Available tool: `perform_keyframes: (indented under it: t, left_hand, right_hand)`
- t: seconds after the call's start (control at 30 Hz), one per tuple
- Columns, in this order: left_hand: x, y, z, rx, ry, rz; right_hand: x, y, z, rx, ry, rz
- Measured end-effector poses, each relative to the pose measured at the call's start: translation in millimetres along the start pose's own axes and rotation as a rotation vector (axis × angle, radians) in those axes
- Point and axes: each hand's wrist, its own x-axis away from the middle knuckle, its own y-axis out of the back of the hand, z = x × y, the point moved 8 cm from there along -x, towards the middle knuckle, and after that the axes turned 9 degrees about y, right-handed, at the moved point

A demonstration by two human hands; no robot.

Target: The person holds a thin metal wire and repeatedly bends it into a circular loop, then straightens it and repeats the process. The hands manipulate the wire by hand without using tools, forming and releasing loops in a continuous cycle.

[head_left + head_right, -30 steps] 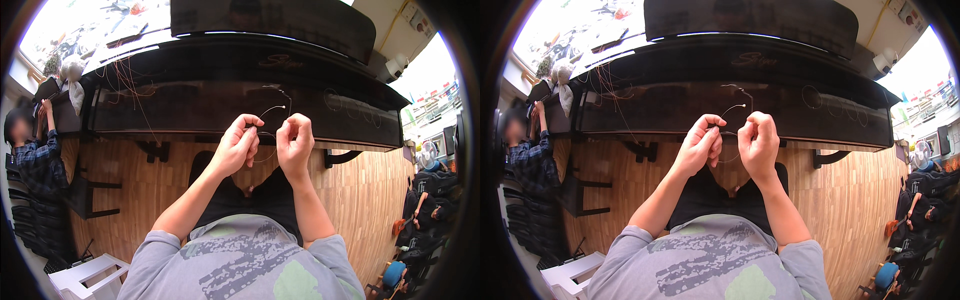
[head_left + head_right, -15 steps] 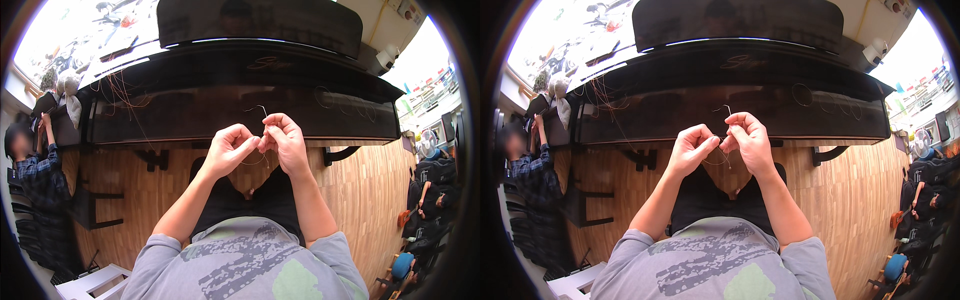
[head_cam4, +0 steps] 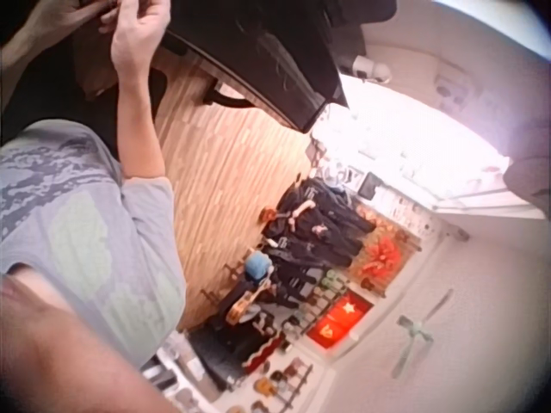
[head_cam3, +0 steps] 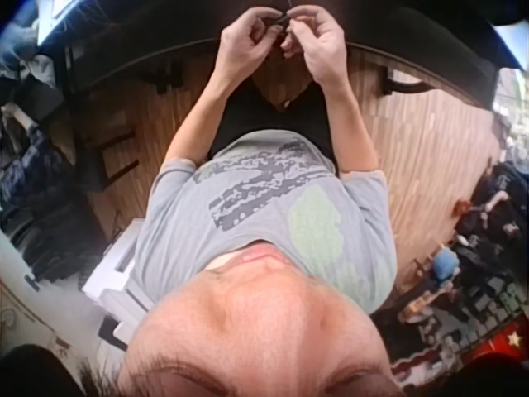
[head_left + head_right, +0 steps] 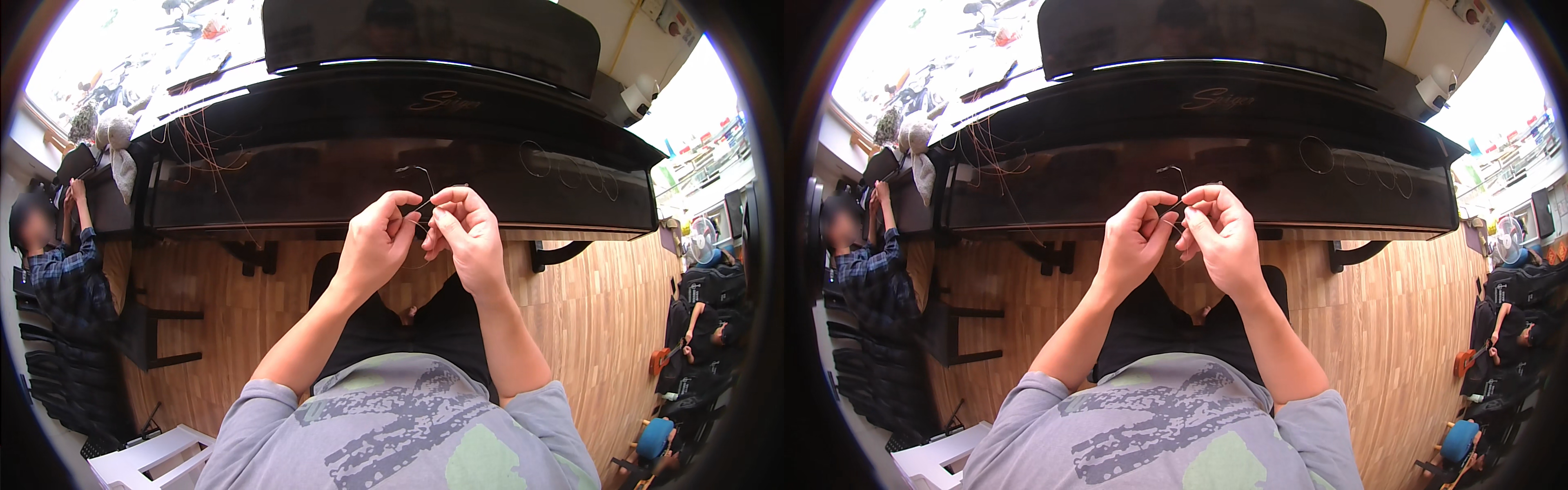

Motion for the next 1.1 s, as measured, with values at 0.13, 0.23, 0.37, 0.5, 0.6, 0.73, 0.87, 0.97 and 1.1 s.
perform_keyframes:
  t: [0.13, 0.23, 0.37, 0.5, 0.6, 0.73, 0.87, 0.97, 1.1]
  left_hand:
    - [-0.7, -2.4, 3.0, 0.093, 0.016, -0.044]
    - [2.3, -8.7, 3.2, 0.227, 0.122, 0.135]
    - [4.0, -13.8, 8.3, 0.419, 0.106, 0.237]
    - [1.4, -18.5, 14.4, 0.584, 0.197, 0.243]
    - [-1.4, -17.9, 19.5, 0.552, 0.219, 0.214]
    - [-1.0, -15.5, 26.2, 0.529, 0.301, 0.209]
    - [-3.0, -9.0, 21.2, 0.391, 0.205, 0.121]
    - [-2.7, -8.4, 24.2, 0.408, 0.23, 0.09]
    - [-3.4, -10.3, 30.2, 0.593, 0.267, 0.107]
  right_hand:
    - [3.9, -6.9, -0.1, 0.005, 0.021, 0.005]
    - [3.4, -4.1, 4.5, 0.051, 0.093, -0.021]
    - [4.4, 2.6, 8.1, 0.26, 0.195, -0.054]
    - [6.4, 0.8, 10.2, 0.31, 0.244, -0.059]
    - [10.2, -1.0, 13.0, 0.342, 0.207, -0.063]
    - [10.9, 10.6, 14.8, 0.585, 0.131, -0.045]
    - [11.0, 15.9, 25.0, 0.615, 0.3, -0.083]
    - [20.6, 0.4, 41.3, 0.794, 0.459, -0.04]
    - [33.8, -20.8, 50.1, 1.249, 0.746, -0.016]
